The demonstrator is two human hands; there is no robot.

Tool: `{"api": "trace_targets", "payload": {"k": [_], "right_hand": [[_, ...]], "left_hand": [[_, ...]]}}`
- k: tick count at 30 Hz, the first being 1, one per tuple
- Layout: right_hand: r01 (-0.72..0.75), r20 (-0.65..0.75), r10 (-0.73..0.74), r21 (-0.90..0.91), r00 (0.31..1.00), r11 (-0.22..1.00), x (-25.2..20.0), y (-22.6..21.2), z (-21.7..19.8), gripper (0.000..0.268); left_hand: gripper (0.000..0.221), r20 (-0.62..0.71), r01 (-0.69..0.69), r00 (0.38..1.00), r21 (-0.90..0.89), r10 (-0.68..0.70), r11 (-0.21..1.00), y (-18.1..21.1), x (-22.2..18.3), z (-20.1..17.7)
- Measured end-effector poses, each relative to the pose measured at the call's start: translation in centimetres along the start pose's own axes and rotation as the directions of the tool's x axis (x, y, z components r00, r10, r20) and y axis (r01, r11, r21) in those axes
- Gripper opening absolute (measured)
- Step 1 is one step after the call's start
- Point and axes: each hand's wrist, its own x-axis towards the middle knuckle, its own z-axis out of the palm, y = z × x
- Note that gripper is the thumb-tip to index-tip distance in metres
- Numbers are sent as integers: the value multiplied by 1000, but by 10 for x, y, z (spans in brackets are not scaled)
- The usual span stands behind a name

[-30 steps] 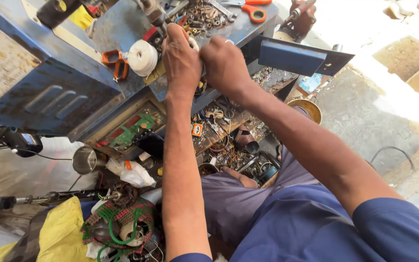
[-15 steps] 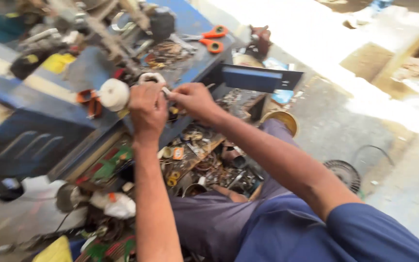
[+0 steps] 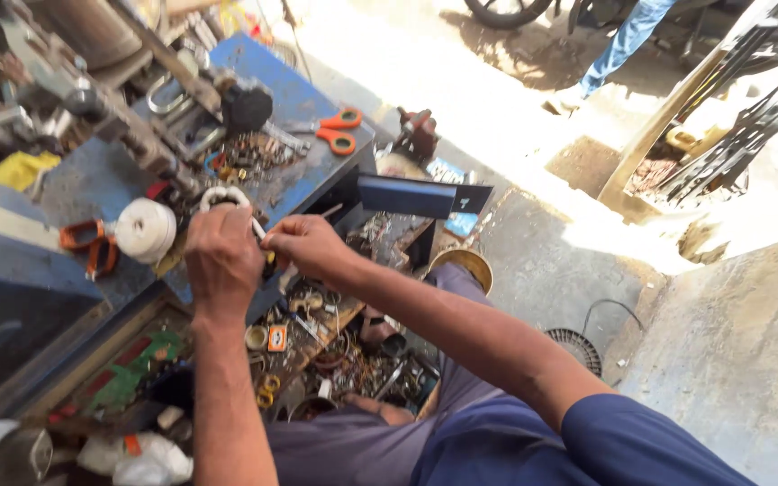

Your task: The person sits at a cluttered repair bench and wraps white tape around the slots of a motor stator, pressing the windings and turning the stator as they work. They use scissors to cut the tape and handle small components and parts on the bench.

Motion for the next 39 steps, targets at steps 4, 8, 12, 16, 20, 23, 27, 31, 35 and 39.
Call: {"api": "trace_targets", "payload": {"k": [4, 8, 12, 16, 20, 23, 27, 31, 35, 39], "right_hand": [[45, -11, -47, -147, 999, 988, -6, -24, 7, 16], [26, -7, -27, -125, 1000, 992, 2, -14, 6, 16], [-30, 14, 30, 27, 999, 999, -8, -15, 3, 17], [56, 13, -54, -254, 998, 966, -48, -58, -10, 18], [553, 185, -787, -802, 589, 225, -92, -86, -71, 74], [599, 76, -975, -798, 208, 66, -152, -155, -117, 61], [513, -18, -999, -858, 43, 37, -180, -216, -128, 39], [332, -21, -994, -942, 103, 54, -95, -181, -181, 60], [367, 199, -627, -918, 754, 151, 11, -148, -146, 39], [209, 232, -119, -961, 965, -180, 51, -119, -131, 14]], "left_hand": [[19, 100, -92, 991, 64, 85, 994, 1, 11, -10], [8, 242, -74, 969, 92, 50, 993, -5, 10, -6], [9, 210, -59, 977, 72, 43, 996, -3, 13, -7], [10, 123, -59, 991, 109, 45, 992, -1, 8, -1], [8, 145, -11, 989, 145, -10, 989, -3, 4, 4], [9, 122, 14, 992, 126, -30, 992, 2, 5, 0], [10, 83, 28, 996, 64, -33, 998, 4, 6, -2], [11, 85, 24, 996, 55, -29, 998, 4, 4, 2], [10, 87, 39, 995, 42, -43, 998, 8, 6, -2], [10, 78, 36, 996, 56, -41, 998, 4, 9, -2]]}}
